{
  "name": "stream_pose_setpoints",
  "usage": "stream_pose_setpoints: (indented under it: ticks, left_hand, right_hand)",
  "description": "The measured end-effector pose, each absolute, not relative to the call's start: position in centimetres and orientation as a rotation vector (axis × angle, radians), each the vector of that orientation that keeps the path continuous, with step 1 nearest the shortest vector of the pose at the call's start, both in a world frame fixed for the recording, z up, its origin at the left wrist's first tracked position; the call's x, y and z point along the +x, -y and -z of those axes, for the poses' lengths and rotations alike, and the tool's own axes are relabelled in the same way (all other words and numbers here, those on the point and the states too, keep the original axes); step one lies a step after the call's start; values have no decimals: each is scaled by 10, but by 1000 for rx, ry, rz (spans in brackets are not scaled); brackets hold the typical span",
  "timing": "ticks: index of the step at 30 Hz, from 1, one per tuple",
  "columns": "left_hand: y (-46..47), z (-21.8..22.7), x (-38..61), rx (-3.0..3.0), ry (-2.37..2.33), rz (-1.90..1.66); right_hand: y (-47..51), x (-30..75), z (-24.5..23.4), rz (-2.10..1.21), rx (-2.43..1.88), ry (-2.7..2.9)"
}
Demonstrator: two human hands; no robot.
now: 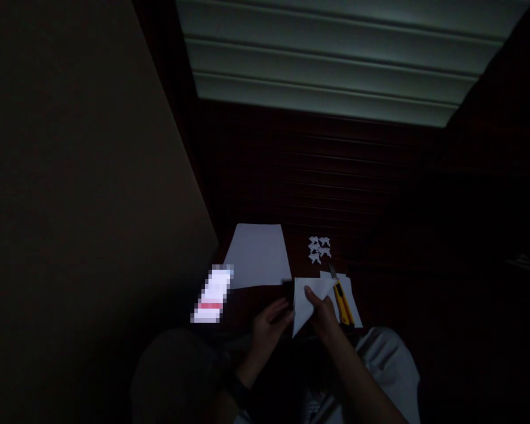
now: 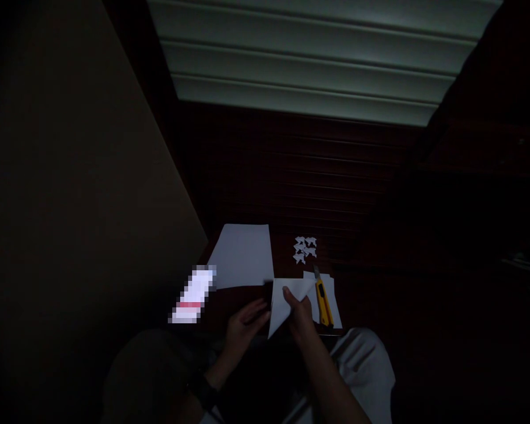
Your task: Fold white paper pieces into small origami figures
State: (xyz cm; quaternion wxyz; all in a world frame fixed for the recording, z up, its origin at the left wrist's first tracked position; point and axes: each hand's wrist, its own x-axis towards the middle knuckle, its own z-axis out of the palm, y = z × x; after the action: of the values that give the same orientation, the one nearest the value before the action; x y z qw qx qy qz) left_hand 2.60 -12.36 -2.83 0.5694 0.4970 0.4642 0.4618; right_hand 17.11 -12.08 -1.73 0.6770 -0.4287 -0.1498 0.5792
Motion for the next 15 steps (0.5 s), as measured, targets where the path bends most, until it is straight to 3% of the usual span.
stream_pose_setpoints:
  ticks: [15]
  left_hand:
    - [88,25,28,1327,-1159,-1157]
  right_hand:
    - [127,158,25,-1196,-1138,551]
